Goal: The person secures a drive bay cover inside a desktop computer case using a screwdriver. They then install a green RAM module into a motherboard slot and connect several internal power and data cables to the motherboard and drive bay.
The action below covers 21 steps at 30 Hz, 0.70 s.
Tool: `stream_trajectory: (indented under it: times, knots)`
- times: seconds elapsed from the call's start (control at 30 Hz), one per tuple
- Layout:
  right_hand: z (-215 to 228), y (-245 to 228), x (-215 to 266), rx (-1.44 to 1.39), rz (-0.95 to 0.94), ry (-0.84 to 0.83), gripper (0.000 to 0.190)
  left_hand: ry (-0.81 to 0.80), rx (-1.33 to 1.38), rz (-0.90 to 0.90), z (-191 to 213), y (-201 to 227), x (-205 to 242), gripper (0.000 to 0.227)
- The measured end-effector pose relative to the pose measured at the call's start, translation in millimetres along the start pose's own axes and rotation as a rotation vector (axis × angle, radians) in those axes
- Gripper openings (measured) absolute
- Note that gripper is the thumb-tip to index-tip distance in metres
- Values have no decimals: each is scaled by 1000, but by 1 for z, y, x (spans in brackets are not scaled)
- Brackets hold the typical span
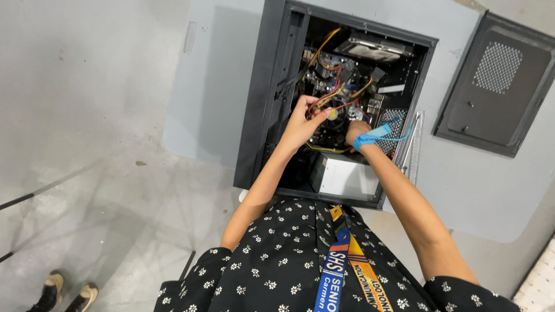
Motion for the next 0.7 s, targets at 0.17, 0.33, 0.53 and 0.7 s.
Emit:
stream_trajectory:
  times: [0.17, 0.33, 0.53, 0.7]
  knots:
    - [-1, 8, 4, 28, 158, 98, 24, 4, -5, -10, -1, 3, 4, 38]
    - [-8, 2, 9, 241, 187, 266, 20, 3, -4, 19, -1, 5, 3, 35]
    - [-14, -3, 13, 583, 468, 494, 14, -20, -27, 39, -1, 14, 7, 35]
    - [-28, -6, 18, 686, 657, 479, 19, -34, -21, 82, -1, 16, 8, 34]
Point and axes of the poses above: each hand's wrist, its own x-axis away from the middle knuckle, its own z-axis out of the back of the hand, y = z × x, the point moved 3 cm from there along -x, towards the middle knuckle, and after that the axes turned 4 degrees about x, right-handed, at the moved point
